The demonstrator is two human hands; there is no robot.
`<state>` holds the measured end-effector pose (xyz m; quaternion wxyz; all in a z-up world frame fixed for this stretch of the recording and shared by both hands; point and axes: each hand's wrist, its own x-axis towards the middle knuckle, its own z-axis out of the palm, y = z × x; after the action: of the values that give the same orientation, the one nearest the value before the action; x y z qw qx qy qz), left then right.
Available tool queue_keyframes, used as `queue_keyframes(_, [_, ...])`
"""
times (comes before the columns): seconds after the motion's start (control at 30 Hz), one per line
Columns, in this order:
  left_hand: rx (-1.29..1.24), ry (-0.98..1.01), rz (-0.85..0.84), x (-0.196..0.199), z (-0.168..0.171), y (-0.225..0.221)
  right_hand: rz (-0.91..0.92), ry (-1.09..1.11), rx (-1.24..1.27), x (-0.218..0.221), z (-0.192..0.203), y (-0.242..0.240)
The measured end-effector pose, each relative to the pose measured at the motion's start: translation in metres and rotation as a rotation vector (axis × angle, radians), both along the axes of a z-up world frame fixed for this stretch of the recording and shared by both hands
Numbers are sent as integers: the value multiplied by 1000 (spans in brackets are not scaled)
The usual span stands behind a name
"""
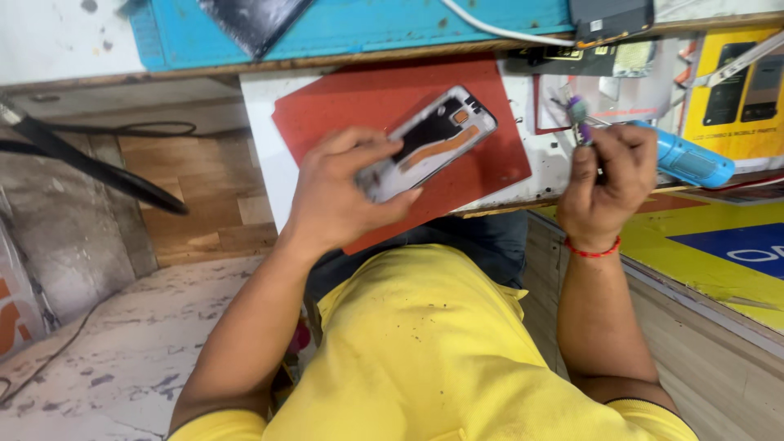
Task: The person disassembles a smartphone by removing screws from the back cover using a screwdriver. They then use tweezers to detach internal components and a toothbrush to clean the interior surfaces. Finally, they handle a new battery and place it into the phone chassis.
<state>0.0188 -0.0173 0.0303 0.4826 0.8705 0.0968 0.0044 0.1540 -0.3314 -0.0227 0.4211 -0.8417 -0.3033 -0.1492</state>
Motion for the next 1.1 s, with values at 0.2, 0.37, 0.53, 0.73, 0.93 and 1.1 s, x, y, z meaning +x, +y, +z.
queue_keyframes(0.2, [-1788,203,155,-31,-20,-21,35,-49,-38,0,-2,5])
queue_keyframes(0.37, [-1691,132,204,-36,-33,-39,24,113,17,-9,20,15])
queue_keyframes(0.53, [-1722,88,18,-35,-27,-36,79,727,50,-37,55,49])
queue_keyframes(0.73, [-1779,139,124,-29,-29,-39,177,1104,353,-45,45,99])
queue_keyframes(0.93, [-1321,42,272,-31,-33,-34,91,1187,418,-42,35,104])
queue_keyframes(1.1, [-1141,122,381,-29,-40,-30,108,1178,490,-43,31,105])
